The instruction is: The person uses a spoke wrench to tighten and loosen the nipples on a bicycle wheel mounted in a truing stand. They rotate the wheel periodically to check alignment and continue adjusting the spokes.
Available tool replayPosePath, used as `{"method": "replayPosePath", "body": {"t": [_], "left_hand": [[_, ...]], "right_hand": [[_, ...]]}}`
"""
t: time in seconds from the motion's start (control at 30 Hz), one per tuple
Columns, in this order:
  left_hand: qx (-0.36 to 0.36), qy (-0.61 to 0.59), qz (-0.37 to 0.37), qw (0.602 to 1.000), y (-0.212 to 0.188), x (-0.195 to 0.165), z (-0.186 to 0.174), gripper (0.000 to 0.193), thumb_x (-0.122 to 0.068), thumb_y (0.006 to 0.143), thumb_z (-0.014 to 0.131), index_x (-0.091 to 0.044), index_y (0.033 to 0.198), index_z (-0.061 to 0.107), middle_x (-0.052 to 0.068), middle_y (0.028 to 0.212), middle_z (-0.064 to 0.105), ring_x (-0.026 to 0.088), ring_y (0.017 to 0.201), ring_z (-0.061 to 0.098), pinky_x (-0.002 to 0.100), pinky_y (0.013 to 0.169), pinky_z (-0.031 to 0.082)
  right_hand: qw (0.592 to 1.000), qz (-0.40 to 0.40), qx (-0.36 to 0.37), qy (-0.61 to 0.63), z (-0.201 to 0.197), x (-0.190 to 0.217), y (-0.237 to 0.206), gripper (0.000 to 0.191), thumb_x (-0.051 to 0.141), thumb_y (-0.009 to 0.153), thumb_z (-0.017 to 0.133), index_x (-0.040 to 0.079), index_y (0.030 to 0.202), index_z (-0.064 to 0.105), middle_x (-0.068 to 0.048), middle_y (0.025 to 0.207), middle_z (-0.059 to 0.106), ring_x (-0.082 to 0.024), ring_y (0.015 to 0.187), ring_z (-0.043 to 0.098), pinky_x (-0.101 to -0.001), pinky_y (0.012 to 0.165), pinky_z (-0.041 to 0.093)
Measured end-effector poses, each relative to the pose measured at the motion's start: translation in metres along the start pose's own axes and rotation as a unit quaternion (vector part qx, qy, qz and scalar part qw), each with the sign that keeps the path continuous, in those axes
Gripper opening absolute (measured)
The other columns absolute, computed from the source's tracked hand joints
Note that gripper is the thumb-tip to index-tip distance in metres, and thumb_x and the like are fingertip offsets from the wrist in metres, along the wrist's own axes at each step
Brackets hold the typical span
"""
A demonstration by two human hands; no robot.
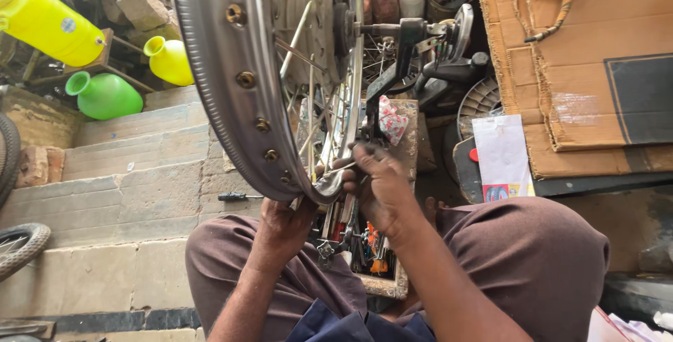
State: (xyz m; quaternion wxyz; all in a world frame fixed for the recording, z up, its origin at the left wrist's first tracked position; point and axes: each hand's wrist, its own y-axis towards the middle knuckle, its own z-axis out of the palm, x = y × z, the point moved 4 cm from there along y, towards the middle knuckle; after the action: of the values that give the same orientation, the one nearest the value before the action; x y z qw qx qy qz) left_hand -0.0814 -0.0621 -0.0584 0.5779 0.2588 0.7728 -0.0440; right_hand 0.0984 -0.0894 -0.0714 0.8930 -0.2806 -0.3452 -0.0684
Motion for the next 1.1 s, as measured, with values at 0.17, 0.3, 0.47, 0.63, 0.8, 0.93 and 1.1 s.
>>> {"method": "replayPosePath", "body": {"t": [0.17, 0.3, 0.47, 0.63, 0.8, 0.93, 1.1], "left_hand": [[-0.003, 0.052, 0.024, 0.998, 0.0, -0.004, -0.002, 0.026, -0.001, 0.096, 0.067, -0.006, 0.121, 0.07, 0.008, 0.108, 0.075, 0.016, 0.099, 0.073, 0.032, 0.082, 0.06], [0.012, 0.009, -0.084, 0.996, 0.0, 0.006, -0.001, 0.019, -0.003, 0.096, 0.066, -0.007, 0.113, 0.074, 0.008, 0.099, 0.078, 0.017, 0.091, 0.073, 0.034, 0.073, 0.06], [-0.015, 0.035, -0.011, 0.999, 0.003, -0.007, -0.001, 0.023, -0.002, 0.097, 0.064, -0.006, 0.117, 0.072, 0.008, 0.105, 0.077, 0.017, 0.098, 0.074, 0.033, 0.082, 0.059], [-0.003, -0.004, -0.034, 0.999, 0.001, -0.003, 0.001, 0.022, -0.003, 0.097, 0.065, -0.008, 0.117, 0.071, 0.009, 0.104, 0.077, 0.017, 0.097, 0.074, 0.033, 0.081, 0.06], [0.025, 0.046, -0.076, 0.996, -0.003, 0.012, -0.002, 0.013, -0.005, 0.1, 0.065, -0.01, 0.11, 0.072, 0.009, 0.101, 0.077, 0.016, 0.09, 0.075, 0.032, 0.074, 0.062], [0.022, 0.076, -0.022, 0.997, -0.001, 0.008, -0.001, 0.021, -0.003, 0.098, 0.063, -0.011, 0.116, 0.071, 0.008, 0.103, 0.076, 0.016, 0.093, 0.075, 0.03, 0.076, 0.062], [0.009, -0.019, -0.045, 0.999, -0.002, 0.007, 0.002, 0.029, -0.001, 0.098, 0.06, -0.01, 0.124, 0.069, 0.009, 0.106, 0.076, 0.019, 0.098, 0.073, 0.032, 0.081, 0.061]], "right_hand": [[0.957, -0.259, -0.012, -0.13, -0.002, 0.011, -0.019, 0.016, 0.017, 0.106, 0.057, 0.004, 0.114, 0.061, -0.011, 0.087, 0.073, -0.015, 0.07, 0.071, -0.0274, 0.06, 0.062], [0.814, -0.429, 0.095, -0.379, 0.023, 0.011, -0.05, 0.009, 0.013, 0.108, 0.06, 0.006, 0.11, 0.066, -0.012, 0.09, 0.072, -0.019, 0.071, 0.067, -0.0288, 0.06, 0.055], [0.991, -0.083, 0.013, -0.109, 0.008, 0.013, -0.01, 0.017, 0.016, 0.103, 0.052, 0.004, 0.109, 0.062, -0.013, 0.083, 0.075, -0.017, 0.065, 0.07, -0.0265, 0.058, 0.06], [0.99, -0.129, 0.007, -0.059, 0.007, 0.013, -0.012, 0.016, 0.015, 0.104, 0.056, 0.003, 0.111, 0.063, -0.012, 0.087, 0.073, -0.014, 0.066, 0.068, -0.0248, 0.057, 0.058], [0.833, -0.381, 0.07, -0.394, 0.026, 0.016, -0.052, 0.015, 0.015, 0.106, 0.059, 0.003, 0.112, 0.065, -0.013, 0.089, 0.073, -0.015, 0.068, 0.064, -0.0265, 0.057, 0.051], [0.919, -0.28, 0.063, -0.271, 0.019, 0.021, -0.029, 0.015, 0.016, 0.106, 0.054, 0.007, 0.115, 0.061, -0.01, 0.091, 0.075, -0.012, 0.074, 0.071, -0.0265, 0.066, 0.058], [1.0, -0.026, -0.004, -0.006, 0.002, 0.005, -0.001, 0.017, 0.015, 0.102, 0.059, 0.005, 0.115, 0.064, -0.011, 0.087, 0.074, -0.014, 0.068, 0.067, -0.0283, 0.06, 0.056]]}}
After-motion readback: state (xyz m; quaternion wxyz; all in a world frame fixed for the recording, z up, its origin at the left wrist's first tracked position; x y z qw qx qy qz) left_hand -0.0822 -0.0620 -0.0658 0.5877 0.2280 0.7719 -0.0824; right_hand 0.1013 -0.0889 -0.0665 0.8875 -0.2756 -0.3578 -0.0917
